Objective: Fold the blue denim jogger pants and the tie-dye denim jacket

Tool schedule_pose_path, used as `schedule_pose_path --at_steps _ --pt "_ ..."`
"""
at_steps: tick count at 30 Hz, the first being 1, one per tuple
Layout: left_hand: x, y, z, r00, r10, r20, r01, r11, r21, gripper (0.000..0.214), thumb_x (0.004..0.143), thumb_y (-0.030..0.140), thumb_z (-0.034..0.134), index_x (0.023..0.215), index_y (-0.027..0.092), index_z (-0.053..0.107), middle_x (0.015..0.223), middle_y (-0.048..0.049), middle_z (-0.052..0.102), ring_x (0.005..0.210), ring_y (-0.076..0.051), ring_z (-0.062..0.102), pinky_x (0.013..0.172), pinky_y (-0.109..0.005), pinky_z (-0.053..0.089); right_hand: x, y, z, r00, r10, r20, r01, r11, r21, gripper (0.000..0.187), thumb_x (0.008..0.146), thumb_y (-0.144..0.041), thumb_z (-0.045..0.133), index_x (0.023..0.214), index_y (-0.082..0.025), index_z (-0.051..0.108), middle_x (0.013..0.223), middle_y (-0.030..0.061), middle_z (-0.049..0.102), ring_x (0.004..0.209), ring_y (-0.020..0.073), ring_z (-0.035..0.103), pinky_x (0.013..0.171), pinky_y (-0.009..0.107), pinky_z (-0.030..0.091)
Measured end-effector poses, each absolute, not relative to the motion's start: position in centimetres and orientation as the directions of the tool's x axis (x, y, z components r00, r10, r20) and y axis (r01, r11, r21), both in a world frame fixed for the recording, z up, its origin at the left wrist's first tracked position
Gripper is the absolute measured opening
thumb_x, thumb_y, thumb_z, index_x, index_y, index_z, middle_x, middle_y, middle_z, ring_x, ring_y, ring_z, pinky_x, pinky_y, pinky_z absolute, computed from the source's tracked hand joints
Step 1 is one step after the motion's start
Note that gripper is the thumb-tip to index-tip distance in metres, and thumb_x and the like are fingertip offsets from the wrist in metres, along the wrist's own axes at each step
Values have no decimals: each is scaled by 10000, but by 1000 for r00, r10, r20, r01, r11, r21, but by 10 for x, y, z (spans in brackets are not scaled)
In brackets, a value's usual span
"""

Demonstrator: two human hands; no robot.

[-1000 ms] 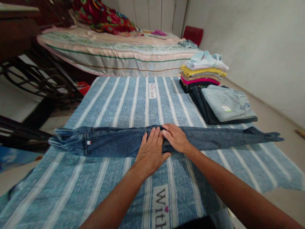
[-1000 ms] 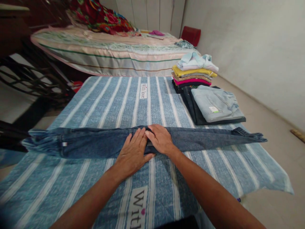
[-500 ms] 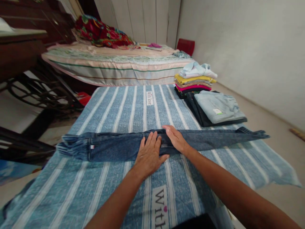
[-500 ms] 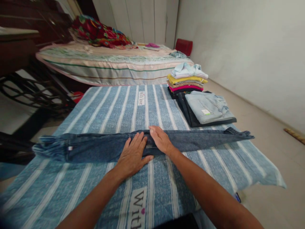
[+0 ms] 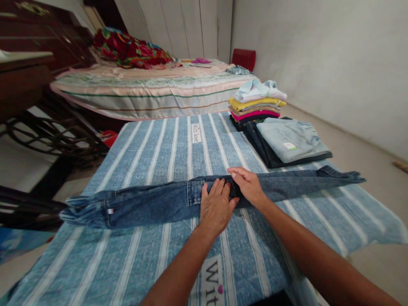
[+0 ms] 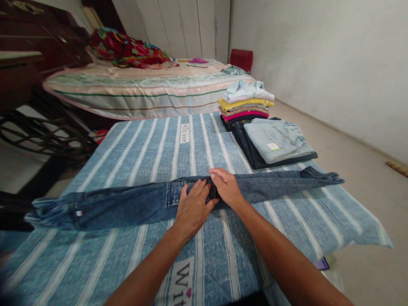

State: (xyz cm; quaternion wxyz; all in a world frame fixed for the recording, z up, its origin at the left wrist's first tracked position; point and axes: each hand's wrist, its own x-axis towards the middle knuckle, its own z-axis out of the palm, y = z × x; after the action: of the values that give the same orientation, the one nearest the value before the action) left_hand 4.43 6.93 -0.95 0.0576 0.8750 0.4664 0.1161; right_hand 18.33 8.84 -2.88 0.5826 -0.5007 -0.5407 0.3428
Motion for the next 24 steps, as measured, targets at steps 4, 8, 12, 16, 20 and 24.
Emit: schedule_pose_path --at_steps 4,8,12,16,20,24 --pt "42 70 -8 539 834 120 806 -551 216 444 897 405 461 1267 161 487 1384 -110 478 1331 -250 359 1114 -516 173 205 76 -27 -10 924 383 458 345 -820 176 798 -310 616 927 -254 721 1102 59 650 1073 225 575 1001 430 404" --pt "43 71 -7 538 833 133 803 -554 219 438 895 399 460 1265 166 499 1378 -121 482 1318 -259 379 1106 -524 187 219 74 -34 -208 923 324 687 374 -623 351 780 -364 655 1110 -244 671 1221 99 600 1167 275 521 1009 490 380" --pt "42 70 -7 541 832 118 804 -554 219 466 900 418 442 1276 146 489 1389 -126 468 1323 -259 371 1110 -521 185 230 79 -38 -287 926 245 734 377 -566 559 759 -515 651 1239 -236 590 1302 131 542 1212 305 482 1011 507 361" --pt "40 70 -7 553 829 86 801 -557 217 514 890 426 459 1296 111 467 1405 -137 445 1340 -264 338 1123 -517 159 237 82 -39 -350 910 221 726 413 -550 660 721 -585 654 1267 -224 567 1314 154 527 1229 331 463 1011 518 352" --pt "34 74 -7 599 797 77 758 -596 265 540 870 424 480 1317 123 441 1411 -136 437 1339 -273 340 1110 -517 202 239 82 -43 -345 904 251 714 427 -555 678 705 -616 648 1268 -250 562 1328 140 516 1236 330 453 1009 527 342" --pt "26 81 -1 563 817 126 773 -574 271 462 903 344 419 1311 128 441 1408 -136 441 1327 -246 364 1090 -465 282 239 81 -45 -350 901 256 719 433 -543 699 701 -626 644 1274 -235 558 1329 149 513 1236 328 451 1015 515 336"
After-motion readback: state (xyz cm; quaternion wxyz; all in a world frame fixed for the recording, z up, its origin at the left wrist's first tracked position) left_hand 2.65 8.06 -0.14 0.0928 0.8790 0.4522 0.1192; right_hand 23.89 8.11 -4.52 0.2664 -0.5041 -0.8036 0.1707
